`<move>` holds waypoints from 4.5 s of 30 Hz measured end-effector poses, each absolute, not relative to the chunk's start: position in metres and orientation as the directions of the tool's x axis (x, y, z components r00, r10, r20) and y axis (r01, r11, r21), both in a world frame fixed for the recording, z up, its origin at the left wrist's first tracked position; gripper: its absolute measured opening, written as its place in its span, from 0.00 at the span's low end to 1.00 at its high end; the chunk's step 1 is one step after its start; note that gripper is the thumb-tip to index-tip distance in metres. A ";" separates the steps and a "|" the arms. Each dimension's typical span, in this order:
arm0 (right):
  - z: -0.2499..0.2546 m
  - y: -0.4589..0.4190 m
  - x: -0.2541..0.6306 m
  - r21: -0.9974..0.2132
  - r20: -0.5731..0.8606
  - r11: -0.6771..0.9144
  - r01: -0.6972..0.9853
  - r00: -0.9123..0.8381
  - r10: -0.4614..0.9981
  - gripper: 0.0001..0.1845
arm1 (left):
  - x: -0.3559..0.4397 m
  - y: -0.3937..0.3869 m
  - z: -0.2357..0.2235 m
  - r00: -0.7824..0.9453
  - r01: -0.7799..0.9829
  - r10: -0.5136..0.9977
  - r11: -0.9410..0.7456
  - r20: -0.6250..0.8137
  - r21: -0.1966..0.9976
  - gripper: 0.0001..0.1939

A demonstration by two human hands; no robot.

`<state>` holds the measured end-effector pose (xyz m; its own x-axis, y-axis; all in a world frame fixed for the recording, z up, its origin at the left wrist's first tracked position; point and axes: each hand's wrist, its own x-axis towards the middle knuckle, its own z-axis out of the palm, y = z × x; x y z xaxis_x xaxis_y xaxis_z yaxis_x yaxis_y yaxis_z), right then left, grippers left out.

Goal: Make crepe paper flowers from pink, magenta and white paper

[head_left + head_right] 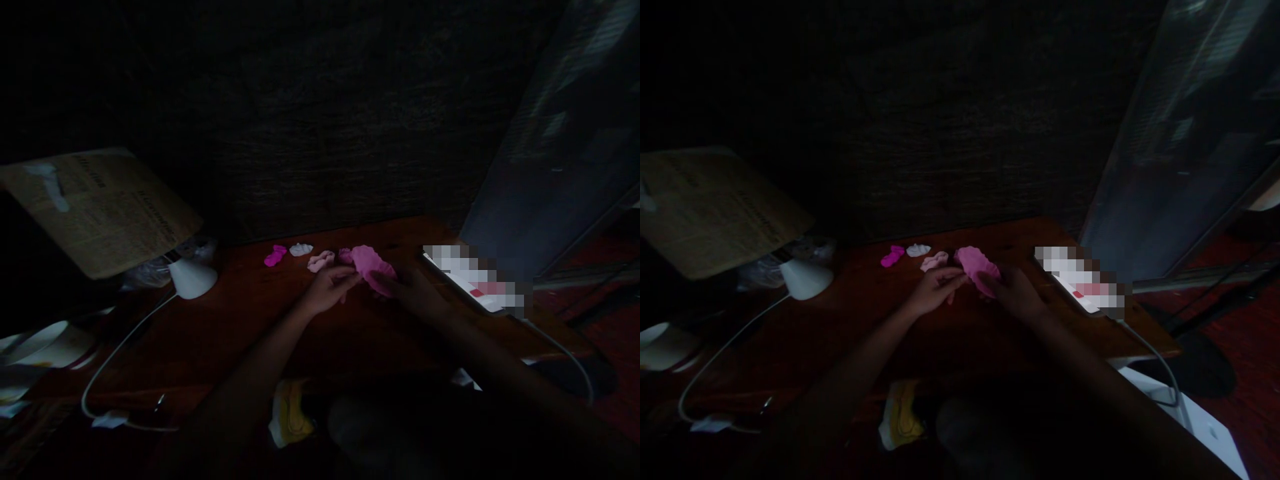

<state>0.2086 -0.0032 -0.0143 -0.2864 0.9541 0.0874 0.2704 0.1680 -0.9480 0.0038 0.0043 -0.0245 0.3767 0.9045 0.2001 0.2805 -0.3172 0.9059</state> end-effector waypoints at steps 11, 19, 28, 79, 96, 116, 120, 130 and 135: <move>-0.015 -0.003 0.209 -0.986 0.157 0.167 0.006 -0.299 0.941 0.17 | 0.006 0.001 -0.020 0.420 0.193 0.896 -0.248 0.148 0.949 0.18; -0.020 -0.003 0.208 -0.991 0.134 0.121 -0.058 -0.315 0.939 0.17 | 0.012 0.008 -0.025 0.231 0.048 0.945 -0.249 0.232 0.967 0.13; -0.021 -0.004 0.208 -0.978 0.196 0.208 0.001 -0.332 0.923 0.19 | 0.013 0.003 -0.022 0.205 0.045 0.963 -0.186 0.174 0.981 0.15; -0.024 -0.008 0.204 -0.945 0.307 0.324 0.040 -0.229 0.924 0.16 | 0.014 0.000 -0.016 0.251 -0.028 0.959 -0.125 0.128 0.992 0.18; -0.024 -0.007 0.205 -0.934 0.325 0.350 0.070 -0.242 0.914 0.16 | 0.013 0.002 -0.020 0.259 0.032 0.952 -0.179 0.165 0.983 0.17; -0.024 -0.007 0.204 -0.944 0.277 0.311 0.112 -0.244 0.929 0.17 | 0.012 0.003 -0.021 0.247 0.037 0.946 -0.227 0.211 0.973 0.15; -0.024 -0.007 0.204 -0.945 0.280 0.311 0.100 -0.239 0.930 0.17 | 0.014 0.001 -0.020 0.242 0.016 0.950 -0.205 0.195 0.979 0.16; -0.023 -0.008 0.204 -0.953 0.253 0.284 0.108 -0.236 0.938 0.18 | 0.013 0.004 -0.022 0.216 0.042 0.945 -0.258 0.244 0.965 0.14; -0.024 -0.007 0.204 -0.951 0.256 0.290 0.107 -0.254 0.933 0.17 | 0.013 0.003 -0.021 0.196 0.031 0.957 -0.225 0.215 0.974 0.17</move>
<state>0.2036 -0.0069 -0.0238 -0.2543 0.9326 0.2559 0.1072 0.2902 -0.9510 0.0135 0.0028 -0.0215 0.1960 0.9567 0.2152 0.0307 -0.2253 0.9738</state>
